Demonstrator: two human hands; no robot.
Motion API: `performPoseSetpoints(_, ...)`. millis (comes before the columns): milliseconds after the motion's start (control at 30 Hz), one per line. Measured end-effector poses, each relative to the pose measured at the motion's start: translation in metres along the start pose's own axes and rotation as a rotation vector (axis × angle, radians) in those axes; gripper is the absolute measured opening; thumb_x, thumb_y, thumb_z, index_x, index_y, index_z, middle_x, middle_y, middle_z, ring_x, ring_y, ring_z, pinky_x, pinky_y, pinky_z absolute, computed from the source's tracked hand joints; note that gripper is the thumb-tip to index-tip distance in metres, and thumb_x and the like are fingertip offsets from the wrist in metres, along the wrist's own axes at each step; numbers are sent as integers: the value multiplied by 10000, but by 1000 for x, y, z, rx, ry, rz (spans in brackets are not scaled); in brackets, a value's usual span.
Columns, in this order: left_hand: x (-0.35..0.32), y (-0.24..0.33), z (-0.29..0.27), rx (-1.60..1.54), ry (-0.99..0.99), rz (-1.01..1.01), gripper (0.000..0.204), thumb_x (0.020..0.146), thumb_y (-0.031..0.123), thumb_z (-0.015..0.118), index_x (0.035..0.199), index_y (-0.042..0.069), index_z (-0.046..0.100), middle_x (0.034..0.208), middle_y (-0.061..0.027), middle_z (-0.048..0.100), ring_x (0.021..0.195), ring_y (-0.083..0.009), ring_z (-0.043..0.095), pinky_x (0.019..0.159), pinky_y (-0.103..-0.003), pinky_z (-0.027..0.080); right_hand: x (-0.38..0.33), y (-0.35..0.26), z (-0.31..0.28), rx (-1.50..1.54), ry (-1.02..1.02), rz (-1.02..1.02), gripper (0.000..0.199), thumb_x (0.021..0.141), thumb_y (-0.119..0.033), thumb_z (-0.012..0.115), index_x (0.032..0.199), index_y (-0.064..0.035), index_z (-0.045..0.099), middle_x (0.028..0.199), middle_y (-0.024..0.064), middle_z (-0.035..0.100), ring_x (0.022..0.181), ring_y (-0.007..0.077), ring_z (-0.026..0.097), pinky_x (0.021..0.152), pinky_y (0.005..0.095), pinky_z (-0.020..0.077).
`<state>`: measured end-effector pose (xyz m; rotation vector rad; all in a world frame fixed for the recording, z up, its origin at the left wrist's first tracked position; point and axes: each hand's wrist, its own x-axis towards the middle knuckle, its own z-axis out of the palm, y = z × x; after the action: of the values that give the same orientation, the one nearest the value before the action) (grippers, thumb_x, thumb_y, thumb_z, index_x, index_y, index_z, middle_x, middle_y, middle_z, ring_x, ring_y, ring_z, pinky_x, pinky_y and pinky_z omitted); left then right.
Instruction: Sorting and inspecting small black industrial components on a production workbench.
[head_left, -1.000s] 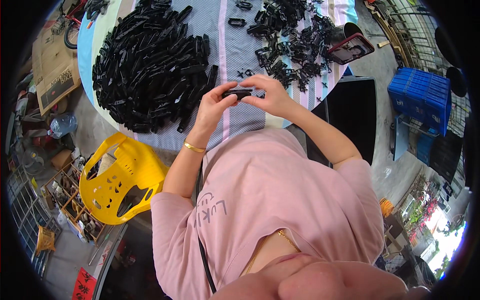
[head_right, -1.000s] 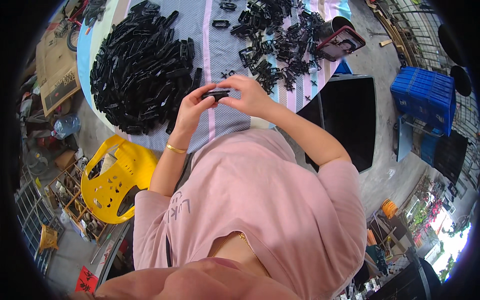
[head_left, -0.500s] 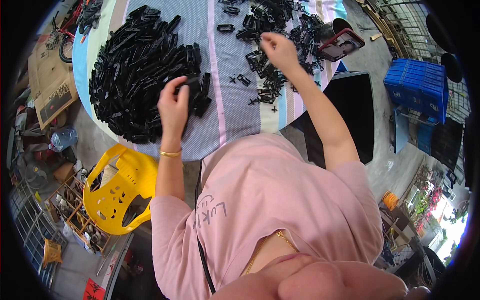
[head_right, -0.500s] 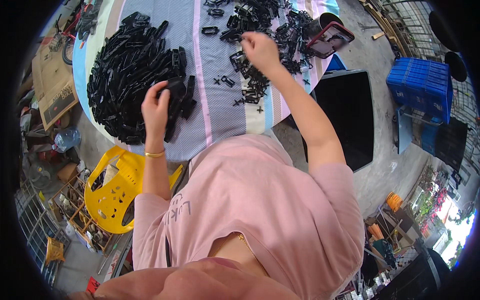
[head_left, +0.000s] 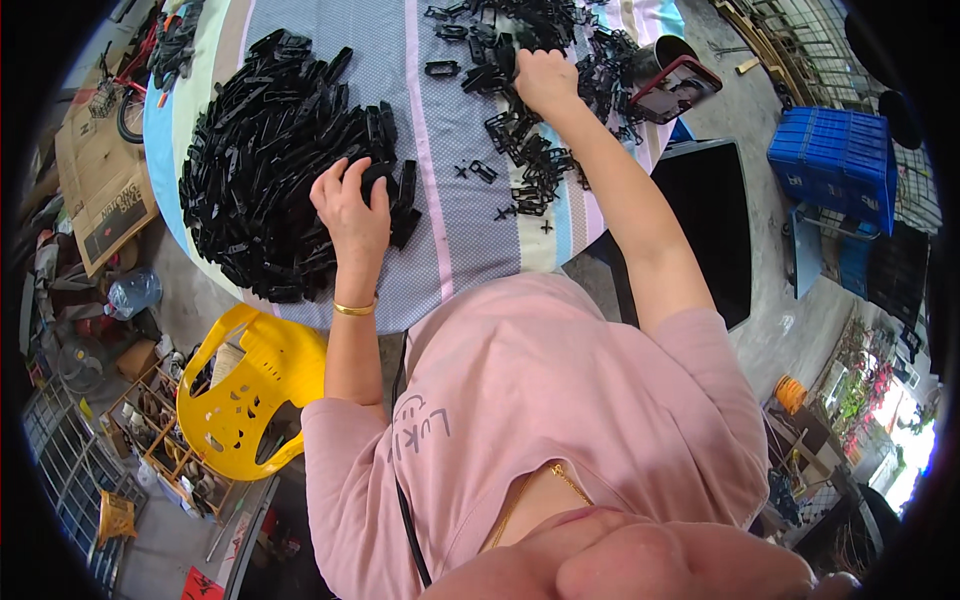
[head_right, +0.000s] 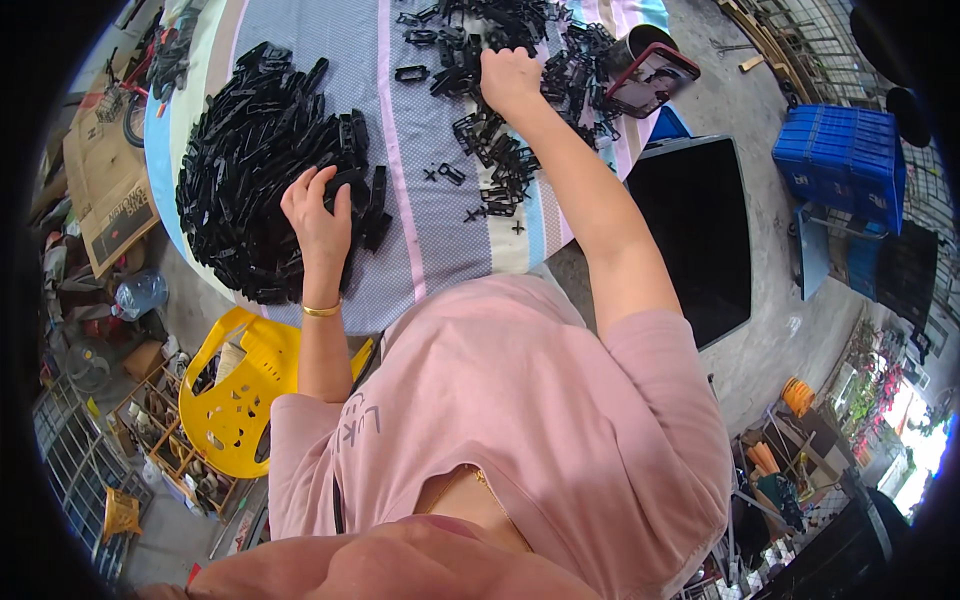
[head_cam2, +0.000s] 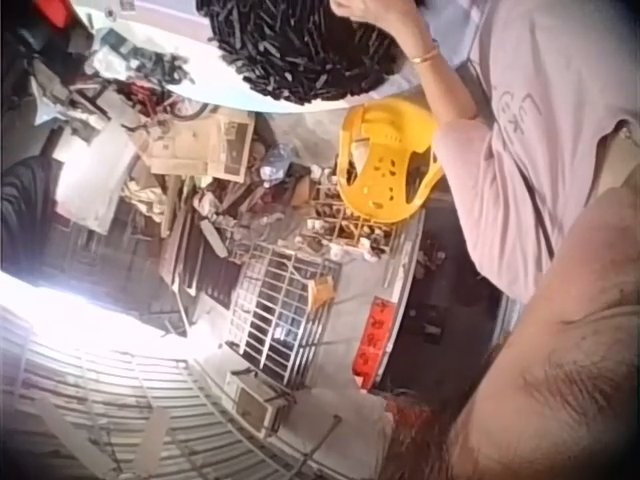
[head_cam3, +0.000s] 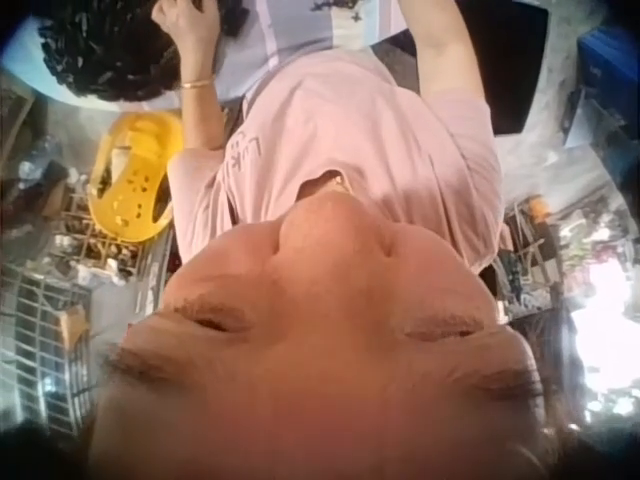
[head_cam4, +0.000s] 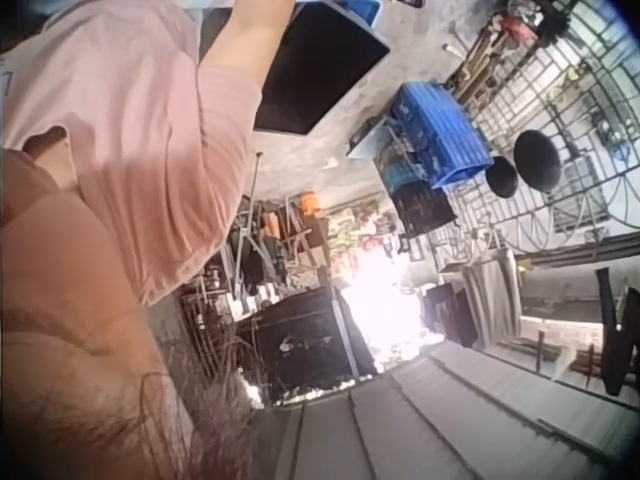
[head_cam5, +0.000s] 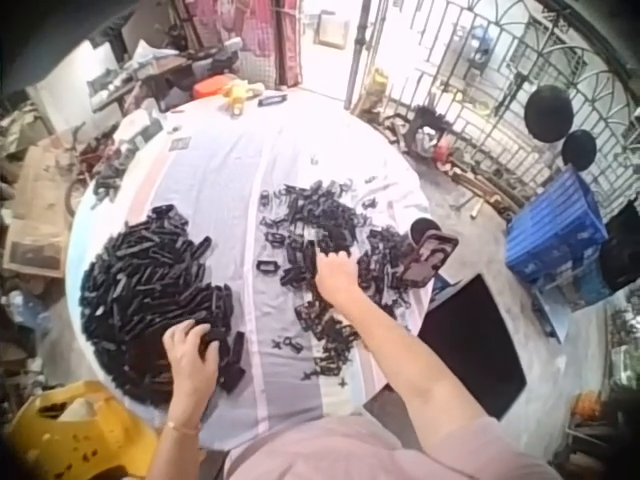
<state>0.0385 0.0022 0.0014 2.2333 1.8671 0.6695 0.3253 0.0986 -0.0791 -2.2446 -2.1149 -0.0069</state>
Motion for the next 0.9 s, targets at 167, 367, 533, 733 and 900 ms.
performPoseSetpoints(167,1,20,13,-149,-56,104,276,726,74,634,996,33,594,1093,-144,520,1061,-324,421,917,-408,350,-16,10,8,76,150,-17,178,719,-232,624,833,-98,597,812,64,622,797,268,580,665,369,487)
performPoseSetpoints(367,-6,47,28,-527,-252,159,305,752,16,610,1048,-28,549,980,-175,581,849,-296,590,733,-352,481,-57,9,-18,809,120,263,199,692,-185,676,853,-73,640,768,77,651,682,202,630,625,291,493)
performPoseSetpoints(533,-26,69,60,-1104,-488,-307,292,872,113,538,1121,-31,489,944,-108,603,791,-153,606,659,-259,498,-138,-40,-71,1007,-130,96,294,684,-153,719,927,-30,607,782,84,635,640,161,606,565,258,476)
performPoseSetpoints(733,-44,61,66,-1418,-806,-893,271,939,194,404,1118,7,486,947,-114,593,706,-141,587,587,-229,491,-187,-26,-46,1007,22,-37,174,747,-93,643,912,-44,615,844,106,621,722,217,601,611,300,485)
performPoseSetpoints(900,-54,36,56,-1442,-811,-972,294,883,98,460,1134,-51,498,886,-85,550,705,-144,543,599,-255,472,-164,41,-27,529,143,-119,189,699,-45,621,885,-78,621,841,60,563,795,257,546,680,338,465)
